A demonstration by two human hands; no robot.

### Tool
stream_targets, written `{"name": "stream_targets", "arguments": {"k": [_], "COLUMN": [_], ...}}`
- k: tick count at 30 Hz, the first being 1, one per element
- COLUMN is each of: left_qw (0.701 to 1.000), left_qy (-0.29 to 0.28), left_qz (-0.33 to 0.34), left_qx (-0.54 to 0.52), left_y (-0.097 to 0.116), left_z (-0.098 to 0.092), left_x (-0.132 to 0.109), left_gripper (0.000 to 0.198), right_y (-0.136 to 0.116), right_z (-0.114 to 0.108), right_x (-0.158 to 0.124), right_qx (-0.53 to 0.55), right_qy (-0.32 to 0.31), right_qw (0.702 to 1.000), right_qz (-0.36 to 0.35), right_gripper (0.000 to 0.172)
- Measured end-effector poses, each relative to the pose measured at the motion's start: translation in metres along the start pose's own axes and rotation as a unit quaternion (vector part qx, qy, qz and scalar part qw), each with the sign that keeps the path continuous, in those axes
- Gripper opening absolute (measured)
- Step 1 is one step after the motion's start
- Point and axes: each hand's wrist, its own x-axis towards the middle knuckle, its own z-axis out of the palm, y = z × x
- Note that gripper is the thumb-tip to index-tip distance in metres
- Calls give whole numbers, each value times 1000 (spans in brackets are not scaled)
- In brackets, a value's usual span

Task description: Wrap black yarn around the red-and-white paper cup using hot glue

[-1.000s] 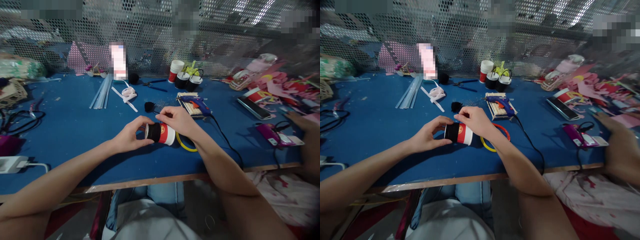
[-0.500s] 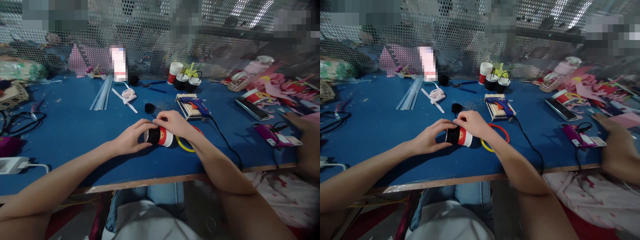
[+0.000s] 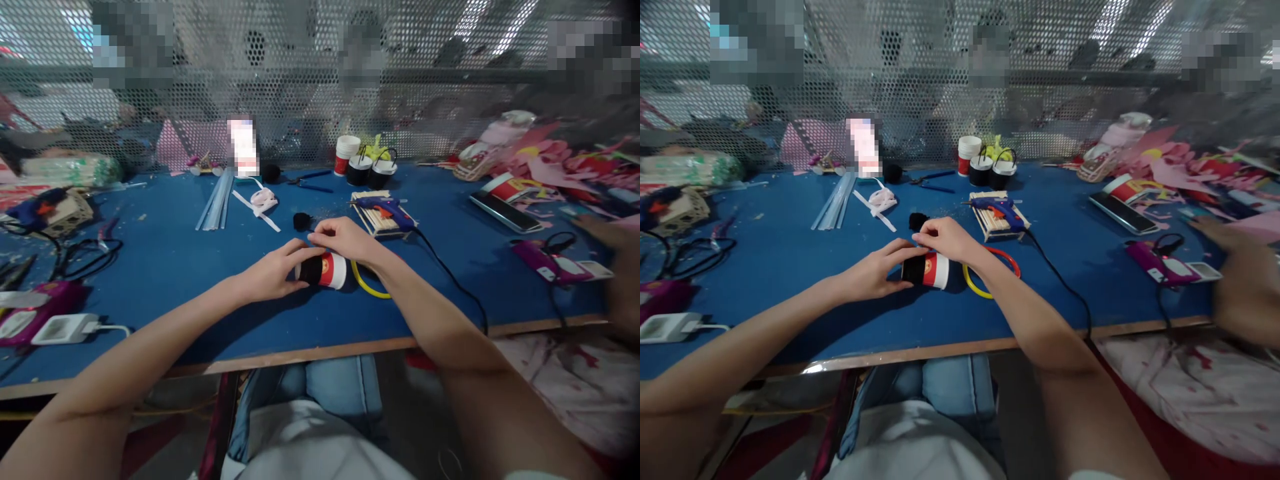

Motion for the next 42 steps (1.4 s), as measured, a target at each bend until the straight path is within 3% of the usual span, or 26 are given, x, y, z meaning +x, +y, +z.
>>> {"name": "stream_targets", "arguments": {"k": [6,11,15,19,22,24,26,35,39,42], "left_qw": [1000,1000,999,994,991,990,990,991,991,990], "left_qy": [5,19,39,93,113,109,100,86,90,97], "left_qz": [9,-19,-34,-60,-75,-86,-95,-98,-93,-91], "left_qx": [12,-3,-5,-4,-4,-1,0,-24,-41,-43], "left_y": [2,5,3,-7,-11,-12,-13,-15,-15,-14], "left_z": [-2,-2,-2,-2,-1,-1,-1,0,1,0], "left_x": [2,5,6,0,-6,-9,-10,-12,-12,-12], "left_gripper": [58,51,50,50,50,51,52,52,52,52], "right_y": [-2,-4,0,25,53,69,79,81,81,76], "right_z": [5,-2,-40,-86,-104,-105,-102,-99,-97,-94], "right_x": [6,15,13,0,-9,-13,-15,-17,-19,-21], "right_qx": [19,-93,-206,-310,-380,-403,-407,-399,-386,-329], "right_qy": [20,55,153,286,266,200,168,145,179,306], "right_qw": [999,994,966,900,865,856,854,858,855,850], "right_qz": [-21,-17,21,106,191,255,276,290,296,274], "right_gripper": [30,33,35,30,31,32,33,28,35,45]}}
